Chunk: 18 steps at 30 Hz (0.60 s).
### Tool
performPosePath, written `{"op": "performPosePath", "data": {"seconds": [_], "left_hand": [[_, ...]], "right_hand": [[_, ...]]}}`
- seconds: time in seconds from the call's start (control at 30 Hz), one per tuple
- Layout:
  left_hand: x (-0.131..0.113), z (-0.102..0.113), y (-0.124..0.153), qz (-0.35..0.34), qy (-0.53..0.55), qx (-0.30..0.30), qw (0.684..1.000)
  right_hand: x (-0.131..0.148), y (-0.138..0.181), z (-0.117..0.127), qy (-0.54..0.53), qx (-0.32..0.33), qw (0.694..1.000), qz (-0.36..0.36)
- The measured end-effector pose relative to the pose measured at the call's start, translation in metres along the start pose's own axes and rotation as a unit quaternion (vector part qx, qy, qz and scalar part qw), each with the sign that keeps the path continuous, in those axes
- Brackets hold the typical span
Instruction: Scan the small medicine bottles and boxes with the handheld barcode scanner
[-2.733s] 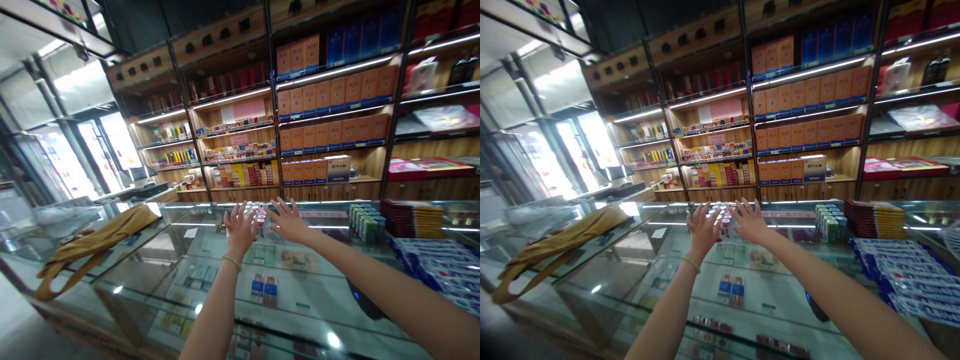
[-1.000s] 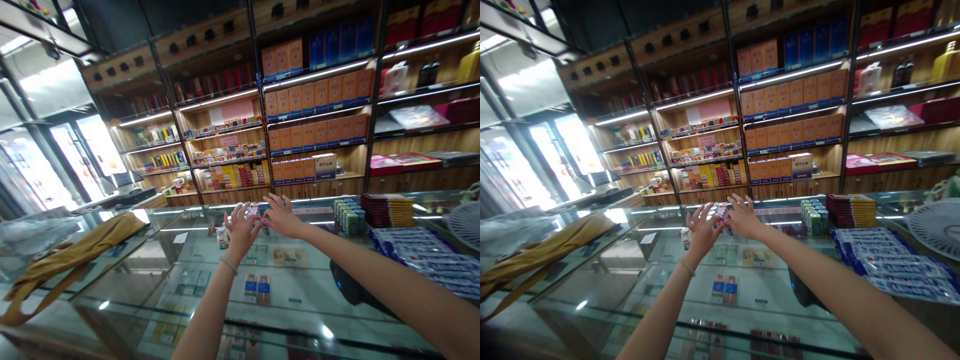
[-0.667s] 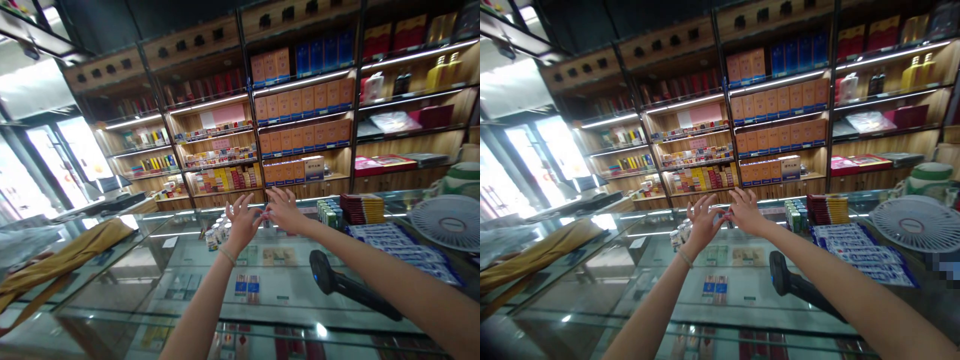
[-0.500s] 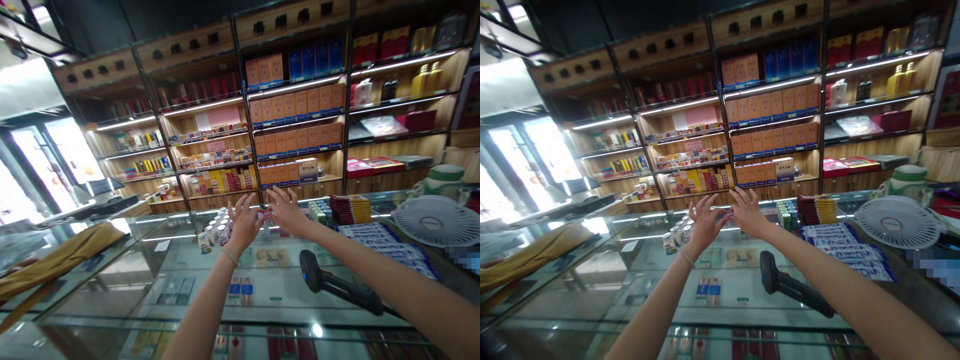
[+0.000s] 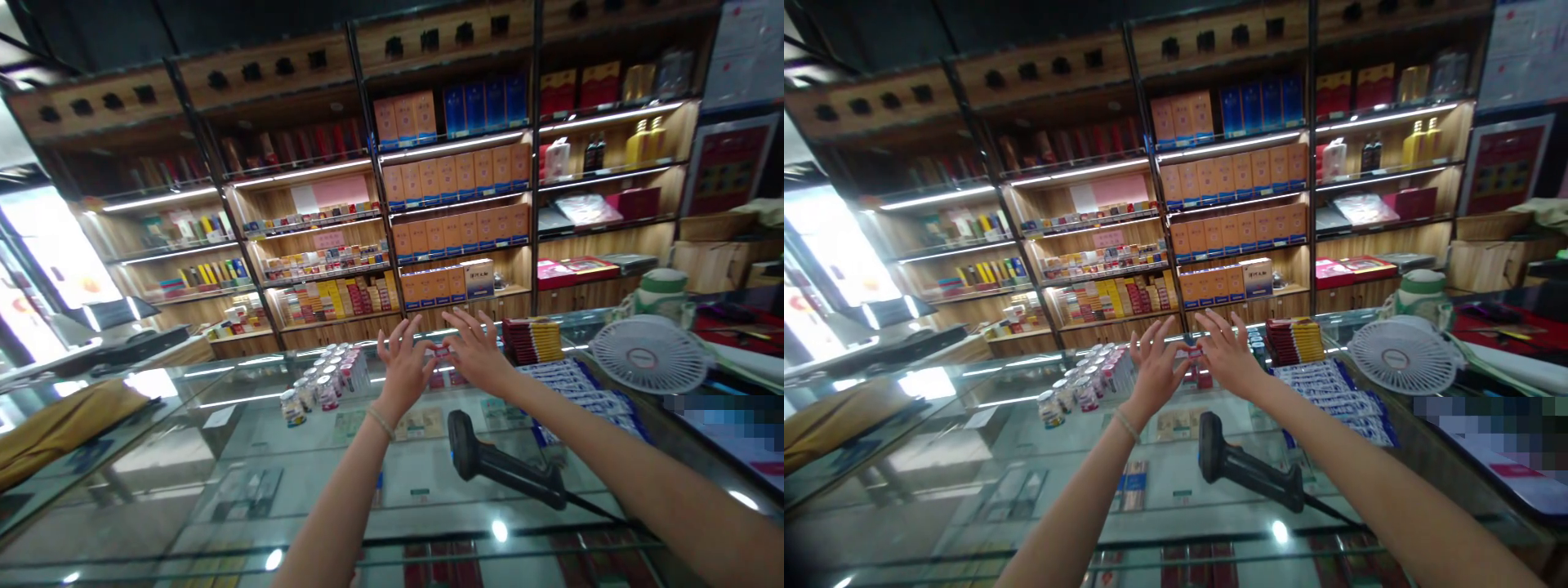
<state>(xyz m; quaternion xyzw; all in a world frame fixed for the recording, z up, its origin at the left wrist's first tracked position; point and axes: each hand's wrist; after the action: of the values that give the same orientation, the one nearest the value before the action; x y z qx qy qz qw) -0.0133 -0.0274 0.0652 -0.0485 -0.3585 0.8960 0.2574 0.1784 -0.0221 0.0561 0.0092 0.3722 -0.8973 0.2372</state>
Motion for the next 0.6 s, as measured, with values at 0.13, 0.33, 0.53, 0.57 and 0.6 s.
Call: {"op": "performPosePath", "data": {"seconds": [0.13, 0.33, 0.53, 0.57, 0.6], "left_hand": [[-0.009, -0.009, -0.006, -0.007, 0.005, 0.0, 1.0], [-0.014, -0.022, -0.01, -0.006, 0.019, 0.006, 1.0], [-0.012, -0.036, -0.011, -0.005, 0.034, 0.02, 0.999], [-0.011, -0.038, -0.011, -0.006, 0.036, 0.022, 0.999], [-0.011, -0.04, -0.01, -0.007, 0.038, 0.022, 0.999]], "right_hand": [[-0.012, 0.009, -0.005, 0.001, -0.015, 1.0, -0.008], [-0.02, 0.018, -0.01, -0.032, -0.015, 0.999, -0.039], [-0.023, 0.027, -0.011, -0.092, -0.02, 0.992, -0.084], [-0.023, 0.029, -0.011, -0.109, -0.022, 0.99, -0.088], [-0.023, 0.03, -0.012, -0.128, -0.025, 0.987, -0.091]]}}
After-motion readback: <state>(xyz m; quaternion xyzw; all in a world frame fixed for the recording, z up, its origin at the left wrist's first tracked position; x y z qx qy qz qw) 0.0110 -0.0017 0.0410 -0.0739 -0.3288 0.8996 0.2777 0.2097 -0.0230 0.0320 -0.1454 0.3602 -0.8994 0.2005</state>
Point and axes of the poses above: each hand's wrist, its own y-axis away from the middle knuckle, its own z-axis out of the back of the hand, x = y × z, and after that the axes turned 11 degrees about x, right-handed
